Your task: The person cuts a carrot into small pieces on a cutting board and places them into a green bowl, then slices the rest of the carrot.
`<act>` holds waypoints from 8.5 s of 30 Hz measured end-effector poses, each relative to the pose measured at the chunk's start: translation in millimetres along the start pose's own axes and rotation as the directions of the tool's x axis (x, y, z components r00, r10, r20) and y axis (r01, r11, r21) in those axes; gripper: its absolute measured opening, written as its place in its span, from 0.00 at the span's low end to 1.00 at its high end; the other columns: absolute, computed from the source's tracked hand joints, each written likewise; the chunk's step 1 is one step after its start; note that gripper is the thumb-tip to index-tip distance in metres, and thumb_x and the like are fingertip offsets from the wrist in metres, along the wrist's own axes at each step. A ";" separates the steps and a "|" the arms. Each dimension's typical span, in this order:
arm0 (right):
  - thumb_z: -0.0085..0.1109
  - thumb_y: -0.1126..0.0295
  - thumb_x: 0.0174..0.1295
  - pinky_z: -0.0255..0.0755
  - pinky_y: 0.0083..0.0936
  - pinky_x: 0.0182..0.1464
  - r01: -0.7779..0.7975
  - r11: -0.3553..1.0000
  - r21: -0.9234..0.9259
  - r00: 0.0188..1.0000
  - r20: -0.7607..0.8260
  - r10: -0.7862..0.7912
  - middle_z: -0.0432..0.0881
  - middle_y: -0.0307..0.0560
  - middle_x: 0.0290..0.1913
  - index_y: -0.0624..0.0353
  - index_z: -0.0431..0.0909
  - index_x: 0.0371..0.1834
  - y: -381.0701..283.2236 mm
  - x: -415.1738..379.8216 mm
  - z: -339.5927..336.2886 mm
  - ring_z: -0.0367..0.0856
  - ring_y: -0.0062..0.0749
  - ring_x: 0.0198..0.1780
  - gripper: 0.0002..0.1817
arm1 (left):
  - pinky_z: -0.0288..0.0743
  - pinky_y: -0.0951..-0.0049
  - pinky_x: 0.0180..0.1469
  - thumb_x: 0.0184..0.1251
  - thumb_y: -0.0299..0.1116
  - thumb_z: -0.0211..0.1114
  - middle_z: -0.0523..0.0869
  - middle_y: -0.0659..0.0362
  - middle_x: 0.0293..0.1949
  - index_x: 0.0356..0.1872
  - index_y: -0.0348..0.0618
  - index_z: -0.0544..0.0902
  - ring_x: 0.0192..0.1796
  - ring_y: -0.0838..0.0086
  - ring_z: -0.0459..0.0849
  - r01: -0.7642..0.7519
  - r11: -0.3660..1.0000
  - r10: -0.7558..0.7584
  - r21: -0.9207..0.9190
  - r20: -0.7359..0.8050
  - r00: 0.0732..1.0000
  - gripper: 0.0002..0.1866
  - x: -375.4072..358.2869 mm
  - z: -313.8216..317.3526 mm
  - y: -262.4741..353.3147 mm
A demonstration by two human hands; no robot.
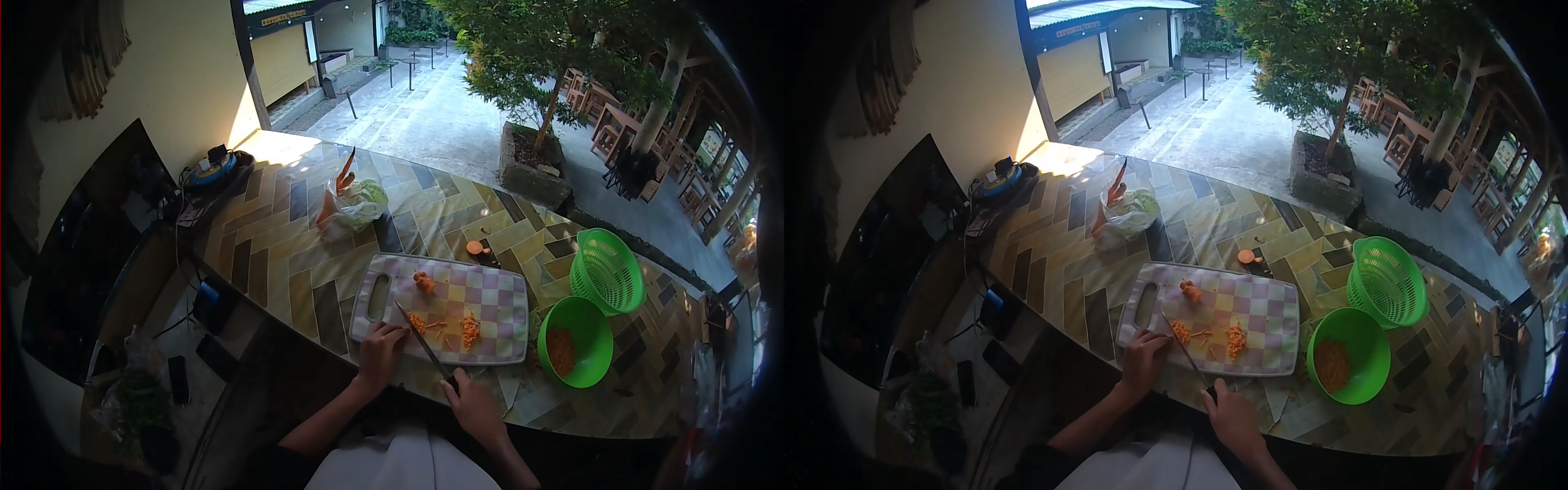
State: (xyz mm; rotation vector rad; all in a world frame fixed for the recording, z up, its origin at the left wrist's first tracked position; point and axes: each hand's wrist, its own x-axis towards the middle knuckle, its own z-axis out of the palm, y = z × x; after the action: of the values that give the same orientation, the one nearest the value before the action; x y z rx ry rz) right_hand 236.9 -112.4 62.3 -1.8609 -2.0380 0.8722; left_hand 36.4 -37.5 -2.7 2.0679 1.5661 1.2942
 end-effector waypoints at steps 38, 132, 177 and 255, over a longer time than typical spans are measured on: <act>0.76 0.63 0.52 0.72 0.30 0.32 -0.124 0.953 0.278 0.938 -0.281 0.204 0.82 0.48 0.22 0.62 0.83 0.36 48.1 -77.8 -54.0 0.82 0.36 0.25 0.16 | 0.66 0.60 0.53 0.55 0.34 0.75 0.89 0.58 0.37 0.34 0.48 0.91 0.49 0.63 0.82 0.029 0.996 -0.014 -0.080 0.184 0.983 0.06 53.5 13.4 -5.8; 0.77 0.65 0.51 0.62 0.24 0.30 -0.123 0.904 0.409 0.929 -0.273 0.250 0.70 0.38 0.19 0.64 0.79 0.35 66.0 -99.3 -39.5 0.64 0.18 0.25 0.18 | 0.78 0.59 0.42 0.57 0.19 0.58 0.86 0.44 0.30 0.35 0.31 0.84 0.38 0.49 0.86 -0.137 0.981 0.188 -0.138 0.485 0.854 0.08 52.6 26.1 25.6; 0.66 0.58 0.63 0.74 0.43 0.38 -0.207 0.940 0.272 0.949 -0.178 0.261 0.82 0.65 0.28 0.69 0.83 0.41 61.3 -86.8 -32.1 0.84 0.60 0.36 0.20 | 0.76 0.58 0.54 0.57 0.26 0.69 0.87 0.47 0.40 0.38 0.34 0.88 0.50 0.53 0.82 -0.122 0.991 0.130 -0.048 0.275 0.953 0.09 27.1 15.5 38.0; 0.50 0.54 0.75 0.71 0.57 0.38 -0.111 0.982 -0.151 0.993 0.017 0.115 0.80 0.67 0.26 0.64 0.72 0.40 39.4 -83.3 -50.2 0.81 0.67 0.34 0.20 | 0.78 0.54 0.41 0.61 0.21 0.68 0.86 0.44 0.36 0.44 0.37 0.77 0.42 0.48 0.86 0.222 0.967 -0.193 -0.126 0.205 0.960 0.12 5.2 32.6 41.6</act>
State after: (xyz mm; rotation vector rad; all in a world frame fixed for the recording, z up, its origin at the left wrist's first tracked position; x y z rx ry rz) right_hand 309.9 -179.5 96.7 -2.0728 -2.0832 0.7936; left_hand 88.4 -39.6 7.9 1.8223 1.5079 1.0687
